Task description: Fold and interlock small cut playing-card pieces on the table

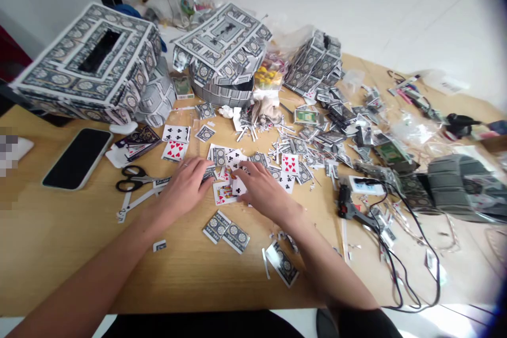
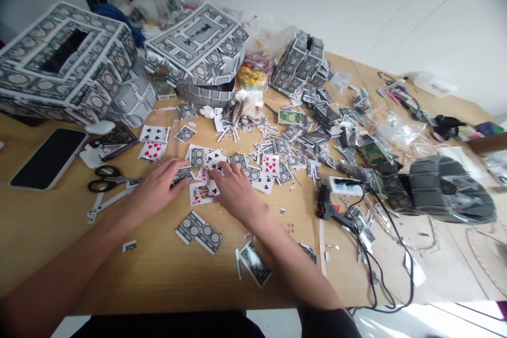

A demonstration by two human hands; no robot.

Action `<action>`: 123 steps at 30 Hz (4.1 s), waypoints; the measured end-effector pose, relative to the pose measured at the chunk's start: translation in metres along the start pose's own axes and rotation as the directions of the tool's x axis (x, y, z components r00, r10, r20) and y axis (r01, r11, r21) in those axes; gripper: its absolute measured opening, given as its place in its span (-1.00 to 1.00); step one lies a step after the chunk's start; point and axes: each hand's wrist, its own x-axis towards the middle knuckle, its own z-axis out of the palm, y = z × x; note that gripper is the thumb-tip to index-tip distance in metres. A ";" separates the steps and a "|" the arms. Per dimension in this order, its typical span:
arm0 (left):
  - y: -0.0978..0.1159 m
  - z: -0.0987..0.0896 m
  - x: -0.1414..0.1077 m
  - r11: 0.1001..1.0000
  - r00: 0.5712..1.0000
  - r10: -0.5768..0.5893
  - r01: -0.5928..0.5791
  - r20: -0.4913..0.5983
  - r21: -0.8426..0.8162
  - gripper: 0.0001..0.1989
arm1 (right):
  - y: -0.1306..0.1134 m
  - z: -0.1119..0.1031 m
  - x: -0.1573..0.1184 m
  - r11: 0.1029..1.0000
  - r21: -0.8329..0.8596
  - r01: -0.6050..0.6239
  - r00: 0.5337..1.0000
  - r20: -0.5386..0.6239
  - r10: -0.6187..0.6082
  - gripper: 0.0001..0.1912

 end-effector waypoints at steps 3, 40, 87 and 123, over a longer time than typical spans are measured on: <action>0.001 -0.001 0.000 0.999 1.000 -0.017 0.017 -0.019 -0.030 -0.77 | 0.008 -0.005 0.000 0.999 -0.037 -0.039 0.999 -0.014 0.039 -0.50; 0.018 -0.011 -0.003 0.978 0.980 -0.102 0.068 -0.170 -0.197 -0.81 | -0.005 -0.022 0.008 0.730 0.683 -0.016 0.945 -0.229 0.234 -0.85; 0.020 -0.021 0.005 0.952 0.944 -0.186 0.103 -0.274 -0.289 -0.81 | 0.020 -0.019 0.002 0.967 0.043 -0.252 0.966 -0.041 0.254 -0.79; 0.013 -0.015 0.003 0.962 0.973 -0.184 0.149 -0.138 -0.227 -0.76 | 0.008 -0.041 -0.009 0.979 0.196 -0.065 0.998 -0.014 0.069 -0.64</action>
